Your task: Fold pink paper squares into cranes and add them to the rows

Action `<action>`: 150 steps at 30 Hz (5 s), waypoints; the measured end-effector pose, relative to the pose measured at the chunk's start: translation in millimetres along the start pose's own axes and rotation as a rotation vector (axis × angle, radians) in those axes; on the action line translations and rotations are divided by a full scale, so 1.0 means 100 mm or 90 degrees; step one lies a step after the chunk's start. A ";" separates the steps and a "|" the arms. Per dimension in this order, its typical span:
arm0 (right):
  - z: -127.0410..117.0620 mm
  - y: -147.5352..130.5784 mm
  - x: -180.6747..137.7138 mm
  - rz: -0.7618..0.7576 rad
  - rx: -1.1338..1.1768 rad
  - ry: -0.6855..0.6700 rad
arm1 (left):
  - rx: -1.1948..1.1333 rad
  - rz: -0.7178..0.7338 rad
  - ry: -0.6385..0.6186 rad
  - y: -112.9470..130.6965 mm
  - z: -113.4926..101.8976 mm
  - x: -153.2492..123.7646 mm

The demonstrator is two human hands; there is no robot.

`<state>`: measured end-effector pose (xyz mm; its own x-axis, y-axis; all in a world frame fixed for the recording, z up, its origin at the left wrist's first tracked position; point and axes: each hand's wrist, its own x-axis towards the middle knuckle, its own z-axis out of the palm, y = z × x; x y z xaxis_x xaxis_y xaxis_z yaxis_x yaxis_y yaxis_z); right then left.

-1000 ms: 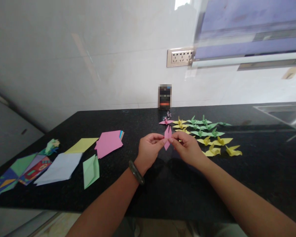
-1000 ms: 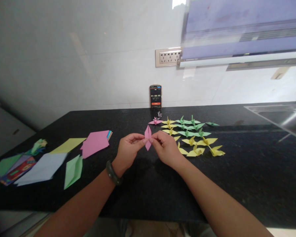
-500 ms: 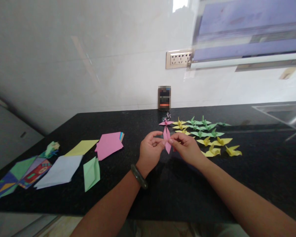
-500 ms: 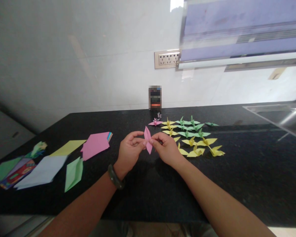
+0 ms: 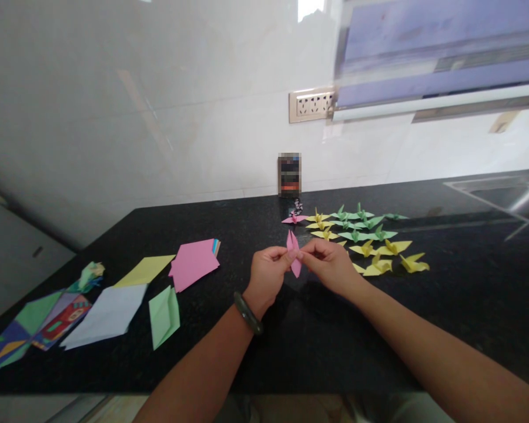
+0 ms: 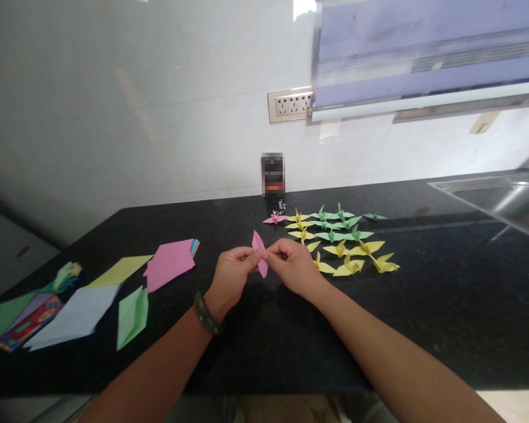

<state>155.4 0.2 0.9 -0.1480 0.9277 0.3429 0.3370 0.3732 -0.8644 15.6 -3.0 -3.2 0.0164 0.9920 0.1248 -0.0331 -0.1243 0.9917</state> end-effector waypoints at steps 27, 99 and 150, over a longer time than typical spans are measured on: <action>0.02 0.02 0.05 0.143 0.243 -0.015 | 0.140 0.033 -0.141 -0.01 0.00 -0.03; -0.13 0.03 0.09 0.114 0.076 -0.096 | -0.073 -0.053 -0.079 -0.04 0.00 0.00; -0.10 0.06 0.06 -0.237 -0.155 -0.052 | -0.127 -0.176 -0.098 0.03 -0.04 0.04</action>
<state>165.8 7.7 1.9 -0.3706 0.7288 0.5758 0.4546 0.6829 -0.5718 11.3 0.9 -0.1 0.2014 0.9711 -0.1280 -0.2007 0.1688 0.9650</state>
